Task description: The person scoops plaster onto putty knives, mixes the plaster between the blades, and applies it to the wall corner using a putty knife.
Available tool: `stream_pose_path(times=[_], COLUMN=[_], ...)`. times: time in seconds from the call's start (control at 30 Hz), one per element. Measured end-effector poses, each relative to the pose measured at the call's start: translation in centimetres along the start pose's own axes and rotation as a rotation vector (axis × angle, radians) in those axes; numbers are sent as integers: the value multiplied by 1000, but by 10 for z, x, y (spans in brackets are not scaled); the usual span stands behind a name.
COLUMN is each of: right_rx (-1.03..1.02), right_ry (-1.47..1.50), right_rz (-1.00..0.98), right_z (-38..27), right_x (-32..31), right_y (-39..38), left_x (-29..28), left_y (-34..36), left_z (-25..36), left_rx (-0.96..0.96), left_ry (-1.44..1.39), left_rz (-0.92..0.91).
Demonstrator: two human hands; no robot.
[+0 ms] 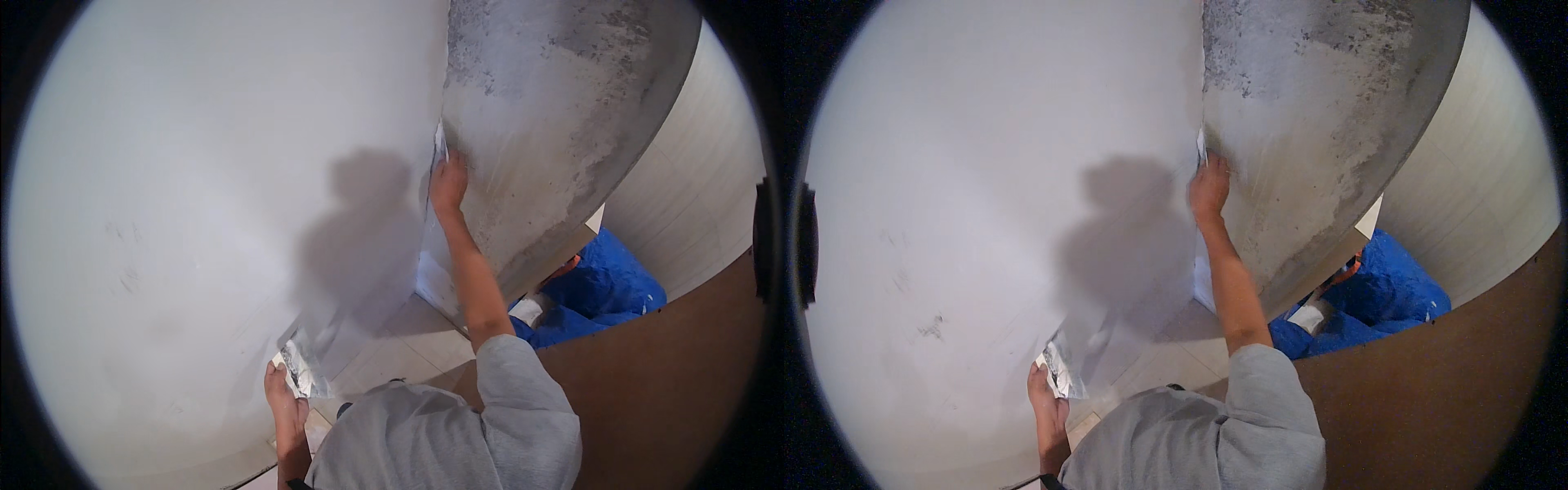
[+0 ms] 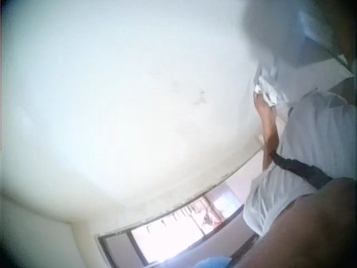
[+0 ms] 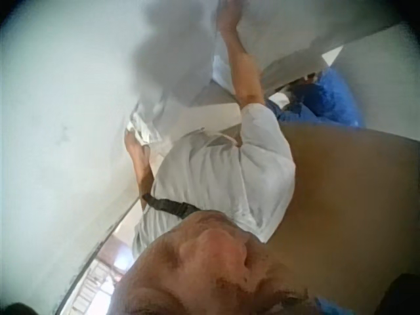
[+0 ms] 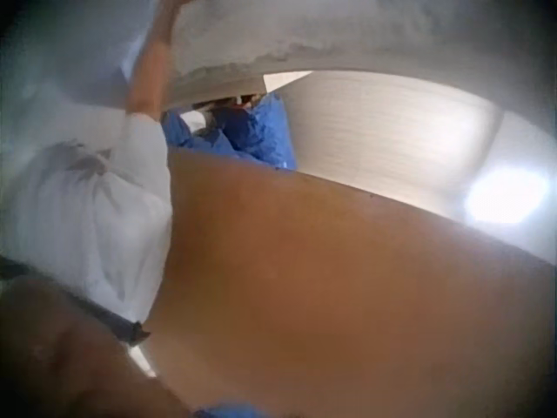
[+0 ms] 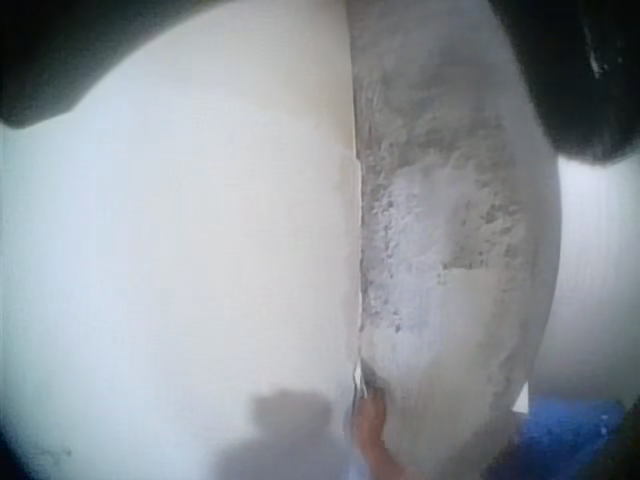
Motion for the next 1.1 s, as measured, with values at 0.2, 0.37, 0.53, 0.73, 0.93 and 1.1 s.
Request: stream_pose_path(times=[0.2,0.37,0.53,0.73,0.93,1.1], right_rx=[167,146,-89,16,143,-31], right_ry=[-133,-64,142,-12,-30,15], right_rz=[108,96,14,39,107,-48], right_z=[-23,-19,-8,-25,-65,-68], right_x=[46,37,1,13,32,3], right_y=[6,0,-16,13,22,-22], left_x=[-2,11,2,5,4,1], left_y=[5,-4,6,5,3,2], left_z=[-9,0,-1,6,5,4], left_rx=[35,48,13,-39,-34,-13], left_ry=[-15,-28,-44,-35,-28,-54], left_rz=[33,11,-72,-113,-64,-86])
Point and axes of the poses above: each hand's wrist, its own y-axis towards the middle knuckle, its own x-axis out of the palm, z = x × y, the point moved 2 cm from there along y, towards the middle knuckle, and after that the axes turned 7 degrees about -x, right-handed, at the moved point
